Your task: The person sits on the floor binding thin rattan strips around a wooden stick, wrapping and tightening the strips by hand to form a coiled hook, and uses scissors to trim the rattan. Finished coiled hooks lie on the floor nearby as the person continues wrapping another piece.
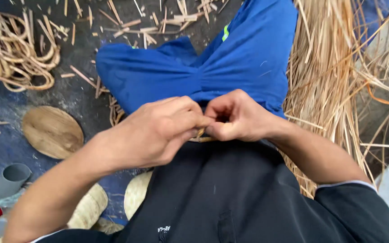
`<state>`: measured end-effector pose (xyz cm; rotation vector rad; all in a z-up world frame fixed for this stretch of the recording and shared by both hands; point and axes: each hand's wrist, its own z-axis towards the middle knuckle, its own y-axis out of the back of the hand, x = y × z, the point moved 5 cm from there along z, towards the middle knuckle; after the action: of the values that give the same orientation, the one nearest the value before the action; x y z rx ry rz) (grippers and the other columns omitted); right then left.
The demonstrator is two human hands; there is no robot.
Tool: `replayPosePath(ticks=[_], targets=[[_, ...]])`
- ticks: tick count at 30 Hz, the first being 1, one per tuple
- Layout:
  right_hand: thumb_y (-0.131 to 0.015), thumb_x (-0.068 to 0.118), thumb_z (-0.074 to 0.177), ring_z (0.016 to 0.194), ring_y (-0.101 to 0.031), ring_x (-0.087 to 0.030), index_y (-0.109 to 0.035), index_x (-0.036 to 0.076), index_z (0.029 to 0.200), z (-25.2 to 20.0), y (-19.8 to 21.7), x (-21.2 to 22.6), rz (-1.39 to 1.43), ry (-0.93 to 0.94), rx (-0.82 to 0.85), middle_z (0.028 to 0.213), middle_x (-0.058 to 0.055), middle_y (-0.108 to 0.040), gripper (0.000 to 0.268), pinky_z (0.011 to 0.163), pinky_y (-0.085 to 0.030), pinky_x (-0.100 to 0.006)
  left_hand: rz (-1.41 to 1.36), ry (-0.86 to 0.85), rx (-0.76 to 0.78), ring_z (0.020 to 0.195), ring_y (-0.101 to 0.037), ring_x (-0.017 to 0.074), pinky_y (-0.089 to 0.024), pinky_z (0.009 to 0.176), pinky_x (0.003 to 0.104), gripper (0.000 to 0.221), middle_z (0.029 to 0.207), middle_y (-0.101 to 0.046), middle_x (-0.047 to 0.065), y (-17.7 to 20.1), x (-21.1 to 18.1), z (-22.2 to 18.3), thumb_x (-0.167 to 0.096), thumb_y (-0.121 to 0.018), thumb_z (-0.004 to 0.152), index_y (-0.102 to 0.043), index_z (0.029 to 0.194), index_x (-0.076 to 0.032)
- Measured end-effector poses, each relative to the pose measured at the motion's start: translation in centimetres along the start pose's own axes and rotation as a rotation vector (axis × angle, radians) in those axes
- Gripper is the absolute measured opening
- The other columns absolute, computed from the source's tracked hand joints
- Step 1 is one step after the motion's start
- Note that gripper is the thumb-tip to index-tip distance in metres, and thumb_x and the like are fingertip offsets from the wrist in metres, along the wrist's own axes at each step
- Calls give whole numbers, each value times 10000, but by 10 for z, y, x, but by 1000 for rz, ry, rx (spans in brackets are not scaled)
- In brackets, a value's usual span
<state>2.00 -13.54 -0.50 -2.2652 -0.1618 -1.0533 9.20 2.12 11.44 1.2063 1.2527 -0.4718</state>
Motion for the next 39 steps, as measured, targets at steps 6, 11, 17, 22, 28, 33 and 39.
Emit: replayPosePath(ticks=[6,11,17,22,28,33,39], targets=[[-768,156,913,675,-530,-15,-690,-9,848,18,-9,-2,14,-108,221,747,44,-638,193,577,-429,-211,-200,147,74,892,-707,267,-544,776,359,194,965,-692,106,-5,17,-13,-7,-651,920,-699,1107,-12],[-722,279,948,717,-613,-60,-724,6,959,14,-1,14,-6,-99,208,823,-9,-721,273,636,-510,-238,-244,194,53,903,-714,252,-554,794,339,135,979,-709,115,-4,28,-18,-11,-649,921,-689,1047,14],[-724,223,929,835,-689,-244,-705,25,959,-13,-28,90,-1004,585,122,903,-90,-700,201,697,-556,-363,-263,356,93,822,-755,230,-566,714,331,146,894,-748,98,-7,27,-12,-21,-637,894,-719,1015,-25],[-738,281,869,665,-674,-307,-649,44,732,-12,-38,98,-1309,484,231,687,-100,-644,288,529,-533,-432,-184,240,92,810,-754,279,-573,686,358,126,854,-739,112,-11,5,-4,9,-636,847,-706,945,-27],[-679,169,845,592,-635,-295,-563,59,678,-23,-35,67,-906,417,412,656,-80,-614,231,492,-481,-414,-142,181,104,835,-751,303,-578,688,388,151,856,-740,102,-16,-7,-8,44,-613,808,-699,911,-26],[-701,79,893,562,-555,-288,-451,41,674,-44,-31,56,-653,558,380,637,-102,-489,335,528,-430,-423,-235,130,113,872,-747,316,-582,704,390,177,918,-744,118,-22,-14,-8,40,-612,841,-697,987,-9],[-687,40,903,527,-523,-257,-416,58,645,-59,-11,48,-624,573,344,591,-77,-448,374,529,-446,-411,-283,187,121,877,-763,308,-597,719,387,158,939,-763,125,-27,-3,-4,22,-623,849,-705,970,-38]])
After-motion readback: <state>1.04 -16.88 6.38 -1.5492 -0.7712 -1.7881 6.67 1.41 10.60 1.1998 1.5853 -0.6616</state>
